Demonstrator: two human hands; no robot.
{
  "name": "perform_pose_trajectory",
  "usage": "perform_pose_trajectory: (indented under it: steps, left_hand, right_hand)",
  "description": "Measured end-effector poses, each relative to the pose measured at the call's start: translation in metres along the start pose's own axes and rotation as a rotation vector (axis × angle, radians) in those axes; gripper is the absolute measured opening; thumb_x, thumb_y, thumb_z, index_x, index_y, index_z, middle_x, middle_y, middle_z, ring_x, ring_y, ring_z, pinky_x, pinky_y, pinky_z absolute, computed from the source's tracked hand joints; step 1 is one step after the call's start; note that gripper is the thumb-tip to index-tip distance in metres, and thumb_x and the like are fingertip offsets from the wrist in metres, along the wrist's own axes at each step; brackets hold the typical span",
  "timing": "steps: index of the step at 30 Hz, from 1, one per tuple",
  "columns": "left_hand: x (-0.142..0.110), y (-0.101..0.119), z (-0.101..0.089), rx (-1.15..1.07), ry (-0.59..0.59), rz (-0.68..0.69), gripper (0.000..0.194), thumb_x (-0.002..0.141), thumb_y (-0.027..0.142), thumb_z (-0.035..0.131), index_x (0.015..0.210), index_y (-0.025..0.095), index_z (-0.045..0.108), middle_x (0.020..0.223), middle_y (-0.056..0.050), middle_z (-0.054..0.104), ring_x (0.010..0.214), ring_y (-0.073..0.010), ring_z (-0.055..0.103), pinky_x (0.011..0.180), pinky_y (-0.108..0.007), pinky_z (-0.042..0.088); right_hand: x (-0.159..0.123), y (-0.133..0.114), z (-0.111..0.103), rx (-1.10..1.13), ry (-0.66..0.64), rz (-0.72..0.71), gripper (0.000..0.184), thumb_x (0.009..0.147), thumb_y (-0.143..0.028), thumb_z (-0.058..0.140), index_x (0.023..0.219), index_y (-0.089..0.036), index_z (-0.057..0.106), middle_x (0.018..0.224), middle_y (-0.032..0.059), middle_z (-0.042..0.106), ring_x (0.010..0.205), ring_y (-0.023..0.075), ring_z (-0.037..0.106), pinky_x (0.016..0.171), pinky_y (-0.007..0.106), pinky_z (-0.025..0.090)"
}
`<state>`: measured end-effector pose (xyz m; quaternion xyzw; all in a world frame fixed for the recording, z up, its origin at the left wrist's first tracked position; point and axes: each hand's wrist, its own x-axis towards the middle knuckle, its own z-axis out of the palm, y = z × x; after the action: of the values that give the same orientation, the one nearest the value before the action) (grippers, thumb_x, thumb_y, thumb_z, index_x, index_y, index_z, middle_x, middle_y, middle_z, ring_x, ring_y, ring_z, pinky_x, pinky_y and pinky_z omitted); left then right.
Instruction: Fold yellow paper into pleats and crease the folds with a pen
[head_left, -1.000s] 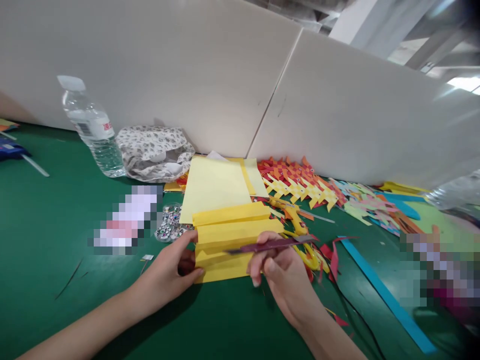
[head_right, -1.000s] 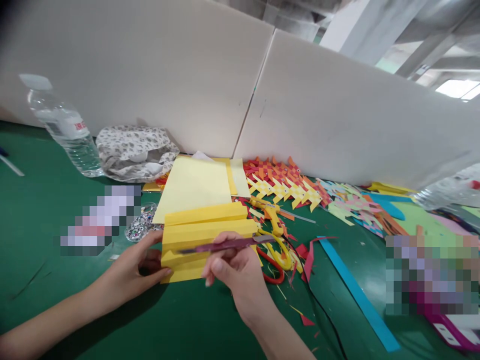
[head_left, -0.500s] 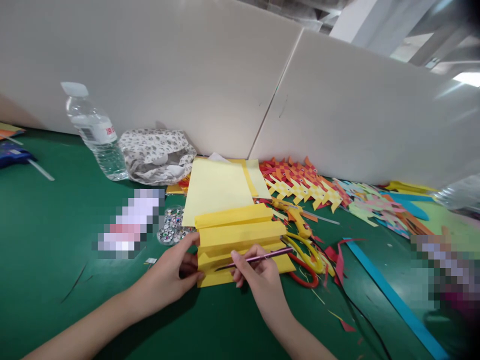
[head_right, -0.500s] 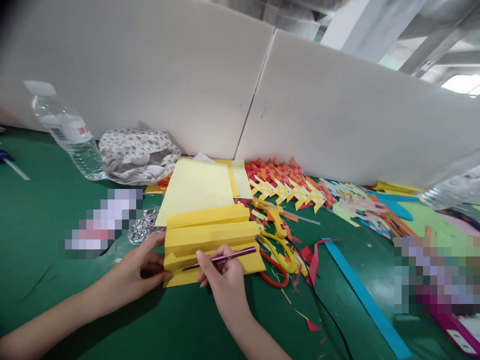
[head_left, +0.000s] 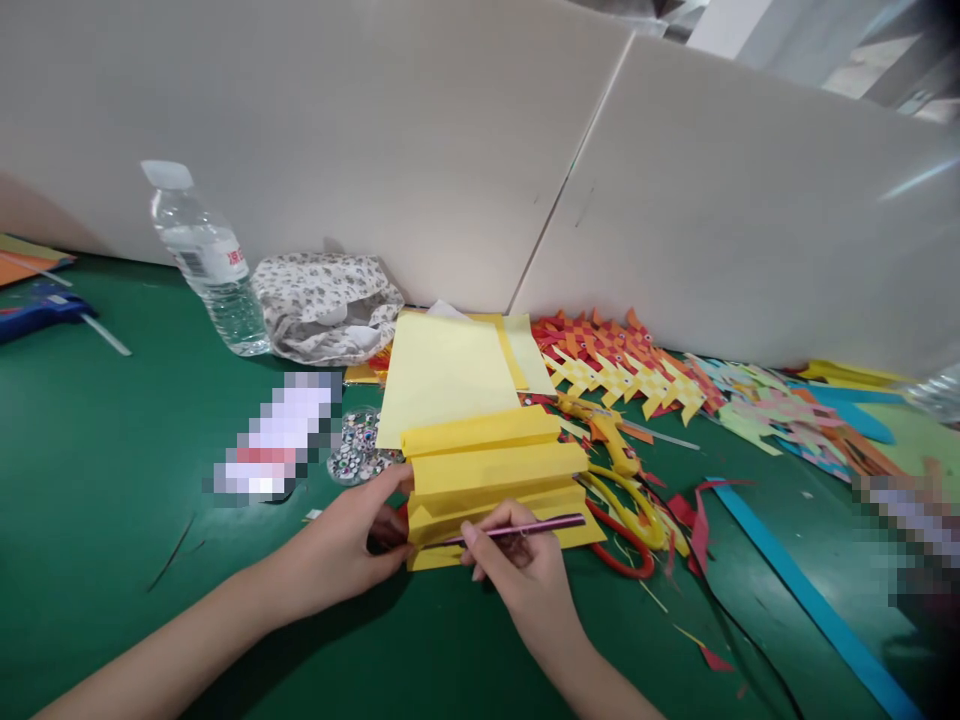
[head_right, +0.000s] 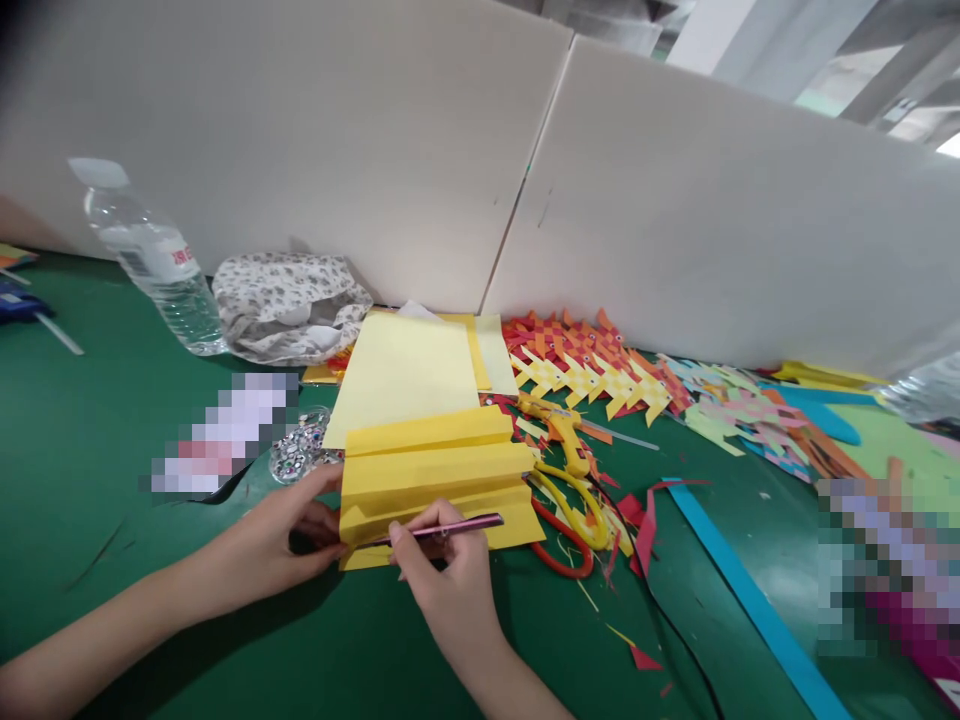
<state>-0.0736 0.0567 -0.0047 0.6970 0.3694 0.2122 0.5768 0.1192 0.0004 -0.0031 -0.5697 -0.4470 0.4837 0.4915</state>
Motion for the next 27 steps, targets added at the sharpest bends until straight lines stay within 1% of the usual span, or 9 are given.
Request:
perform_pose_trajectory:
  steps: [2, 4, 6, 11, 14, 17, 20, 23, 27]
  left_hand:
    - [-0.0008, 0.0, -0.0008, -0.011, -0.008, 0.006, 0.053, 0.078, 0.013, 0.053, 0.126, 0.026, 0.034, 0.105, -0.003, 0.064, 0.083, -0.0164, 0.069, 0.069, -0.026, 0.057]
    - [-0.0014, 0.0001, -0.0019, -0.024, -0.022, 0.017, 0.052, 0.078, 0.013, 0.053, 0.125, 0.026, 0.035, 0.12, -0.006, 0.058, 0.083, -0.0158, 0.069, 0.07, -0.026, 0.057]
    - [-0.0015, 0.0002, -0.0031, -0.02, -0.028, 0.019, 0.051, 0.078, 0.013, 0.053, 0.124, 0.027, 0.037, 0.125, -0.007, 0.055, 0.083, -0.0153, 0.069, 0.072, -0.027, 0.057]
    - [-0.0005, -0.0002, -0.0053, 0.02, 0.002, 0.005, 0.053, 0.077, 0.014, 0.055, 0.125, 0.027, 0.037, 0.116, -0.006, 0.059, 0.079, -0.015, 0.07, 0.066, -0.023, 0.057]
    - [-0.0008, 0.0, -0.0055, 0.028, 0.009, 0.01, 0.053, 0.076, 0.015, 0.056, 0.124, 0.027, 0.038, 0.111, -0.006, 0.062, 0.078, -0.016, 0.07, 0.064, -0.023, 0.056]
    - [-0.0021, -0.0005, -0.0053, 0.027, 0.005, 0.011, 0.052, 0.077, 0.017, 0.056, 0.125, 0.027, 0.039, 0.109, -0.005, 0.063, 0.078, -0.0165, 0.071, 0.065, -0.024, 0.057]
    - [-0.0028, -0.0019, -0.0049, 0.031, -0.002, 0.009, 0.05, 0.078, 0.019, 0.056, 0.125, 0.027, 0.039, 0.102, -0.003, 0.065, 0.078, -0.0162, 0.071, 0.067, -0.024, 0.057]
    - [-0.0023, -0.003, -0.0044, 0.044, 0.0, 0.013, 0.049, 0.078, 0.018, 0.057, 0.123, 0.025, 0.039, 0.094, -0.002, 0.065, 0.077, -0.0157, 0.07, 0.068, -0.023, 0.057]
    - [-0.0013, -0.0043, -0.0043, 0.026, -0.015, 0.022, 0.046, 0.079, 0.017, 0.055, 0.122, 0.024, 0.041, 0.089, 0.0, 0.066, 0.079, -0.0158, 0.07, 0.07, -0.024, 0.057]
  right_hand:
    - [-0.0004, -0.0005, 0.0019, 0.002, 0.004, -0.003, 0.028, 0.075, -0.04, 0.069, 0.066, -0.018, 0.055, 0.056, 0.0, 0.062, 0.05, 0.0109, 0.055, 0.05, 0.021, 0.046]
    - [-0.0004, -0.0007, 0.0021, -0.009, 0.003, -0.006, 0.028, 0.075, -0.041, 0.069, 0.066, -0.018, 0.055, 0.057, 0.0002, 0.062, 0.05, 0.0116, 0.055, 0.051, 0.022, 0.046]
    - [-0.0003, -0.0009, 0.0015, -0.021, -0.006, -0.006, 0.028, 0.075, -0.041, 0.069, 0.066, -0.019, 0.055, 0.057, 0.0006, 0.063, 0.051, 0.0125, 0.056, 0.051, 0.023, 0.047]
    - [-0.0001, -0.0009, 0.0012, -0.026, -0.026, 0.018, 0.026, 0.074, -0.041, 0.07, 0.067, -0.02, 0.056, 0.06, 0.0017, 0.065, 0.053, 0.0144, 0.058, 0.053, 0.025, 0.047]
    - [-0.0003, -0.0008, 0.0016, -0.047, -0.039, 0.014, 0.025, 0.075, -0.04, 0.069, 0.067, -0.019, 0.057, 0.061, 0.0024, 0.067, 0.054, 0.0151, 0.059, 0.055, 0.026, 0.046]
    - [0.0001, -0.0006, 0.0012, -0.063, -0.047, 0.008, 0.024, 0.076, -0.039, 0.068, 0.067, -0.019, 0.058, 0.062, 0.003, 0.067, 0.055, 0.0149, 0.058, 0.056, 0.026, 0.045]
    - [0.0015, 0.0003, -0.0003, -0.066, -0.037, 0.012, 0.025, 0.076, -0.039, 0.068, 0.067, -0.019, 0.056, 0.061, 0.0021, 0.065, 0.053, 0.014, 0.056, 0.054, 0.025, 0.044]
    - [0.0026, 0.0017, -0.0015, -0.051, -0.028, 0.011, 0.026, 0.077, -0.039, 0.066, 0.066, -0.02, 0.053, 0.058, 0.0004, 0.062, 0.051, 0.0128, 0.053, 0.05, 0.024, 0.042]
    - [0.0013, 0.003, -0.001, -0.059, -0.045, -0.024, 0.025, 0.078, -0.039, 0.066, 0.068, -0.02, 0.054, 0.059, 0.0005, 0.062, 0.052, 0.013, 0.053, 0.052, 0.025, 0.042]
